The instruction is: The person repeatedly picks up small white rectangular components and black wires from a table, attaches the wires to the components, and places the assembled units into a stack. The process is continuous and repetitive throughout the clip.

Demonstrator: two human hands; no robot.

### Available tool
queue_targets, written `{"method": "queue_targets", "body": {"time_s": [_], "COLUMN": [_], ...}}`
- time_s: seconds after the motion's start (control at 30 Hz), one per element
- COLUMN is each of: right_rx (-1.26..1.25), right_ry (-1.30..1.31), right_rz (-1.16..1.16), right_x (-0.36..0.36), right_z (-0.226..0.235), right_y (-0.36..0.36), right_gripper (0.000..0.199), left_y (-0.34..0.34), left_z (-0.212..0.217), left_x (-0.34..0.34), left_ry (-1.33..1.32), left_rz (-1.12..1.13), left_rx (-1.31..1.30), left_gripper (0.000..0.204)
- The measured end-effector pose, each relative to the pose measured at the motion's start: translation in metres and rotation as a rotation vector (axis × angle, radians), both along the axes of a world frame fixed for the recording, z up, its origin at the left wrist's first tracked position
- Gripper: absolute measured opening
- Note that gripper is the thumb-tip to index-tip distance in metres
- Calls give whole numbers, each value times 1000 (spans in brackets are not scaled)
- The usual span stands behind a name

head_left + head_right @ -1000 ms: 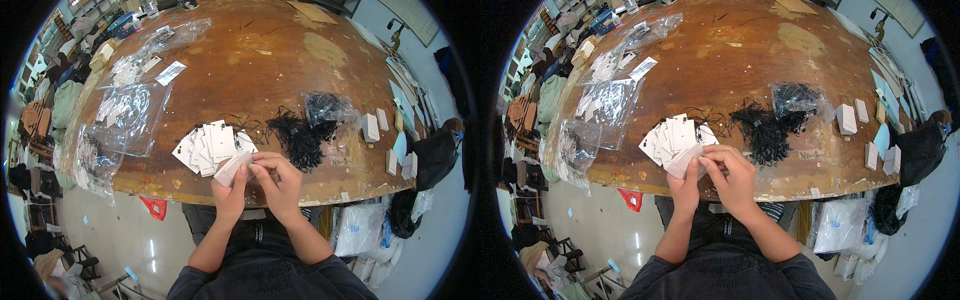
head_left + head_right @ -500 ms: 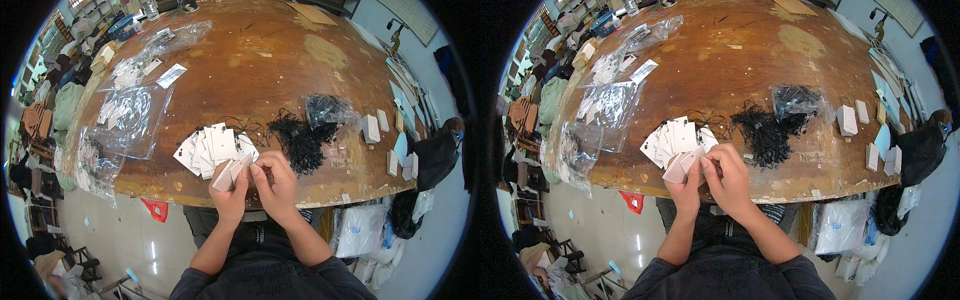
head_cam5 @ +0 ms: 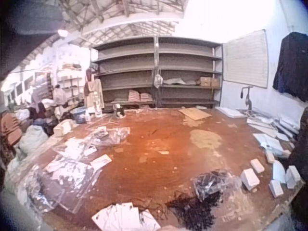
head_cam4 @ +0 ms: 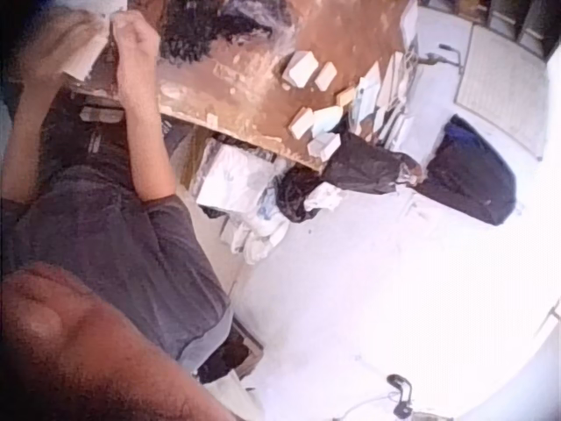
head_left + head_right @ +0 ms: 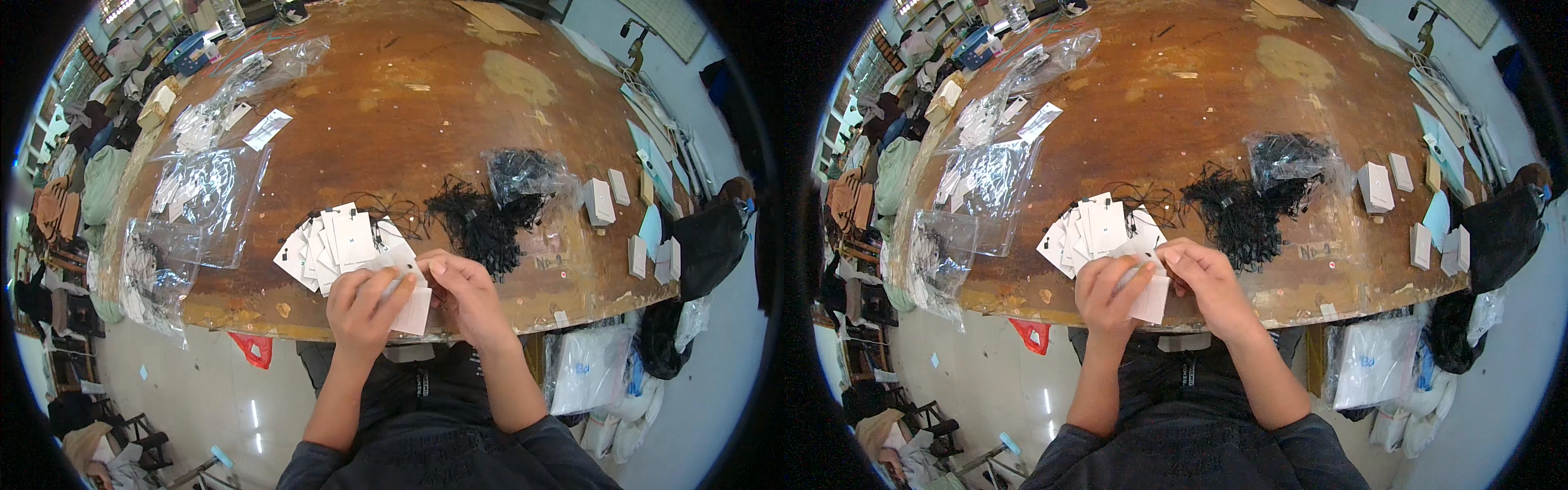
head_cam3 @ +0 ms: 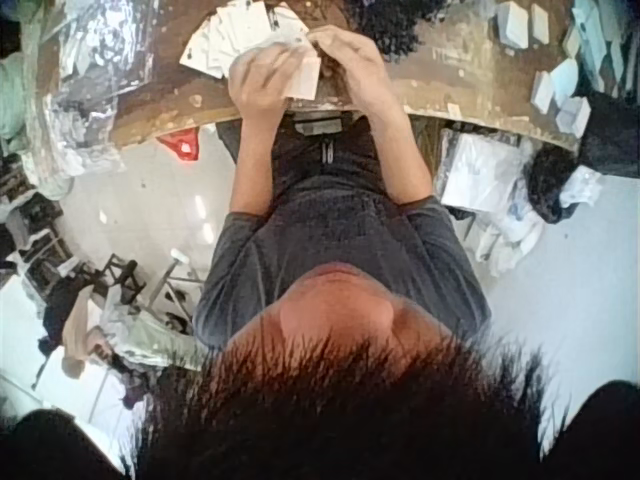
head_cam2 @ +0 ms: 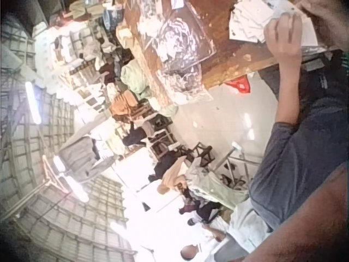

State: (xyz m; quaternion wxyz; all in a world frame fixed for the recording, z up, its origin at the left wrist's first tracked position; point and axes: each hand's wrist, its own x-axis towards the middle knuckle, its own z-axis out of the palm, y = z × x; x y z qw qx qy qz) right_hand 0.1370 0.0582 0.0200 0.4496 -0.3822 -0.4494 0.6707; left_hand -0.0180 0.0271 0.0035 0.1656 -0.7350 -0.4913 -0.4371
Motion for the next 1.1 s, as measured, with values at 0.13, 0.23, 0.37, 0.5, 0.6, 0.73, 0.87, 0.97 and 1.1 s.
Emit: {"method": "queue_targets", "body": {"time_s": [0.13,0.23,0.37,0.5,0.6,0.73,0.87,0.97,1.1], "right_rx": [289,313,780,654,562,352,318,655,254], "right_ry": [-241,-549,-1097,-901,-822,-614,-346,-460,-227], "right_rz": [-265,-760,-617,-582,-544,-480,-391,-186,-152], "right_x": [15,43,60,63,68,69,55,35,21], "right_z": [3,10,5,3,9,17,21,16,2], "right_y": [10,27,30,29,32,31,13,2,-14], "right_gripper": [22,29,22,16,18,24,25,19,23], "left_y": [-4,1,18,19,4,-5,-7,-12,-15], "left_z": [-4,-7,-4,2,0,-3,1,1,-6], "left_x": [4,3,-13,-26,-21,-9,2,22,39], "left_ry": [15,-542,-1275,-1464,-1432,-1336,-1201,-1301,-1484], "left_rz": [-278,-271,148,155,7,-208,-533,-798,-810], "left_rx": [-6,-143,-282,-55,-118,-287,-568,-815,-1037], "left_gripper": [27,22,22,25,23,20,18,21,24]}}
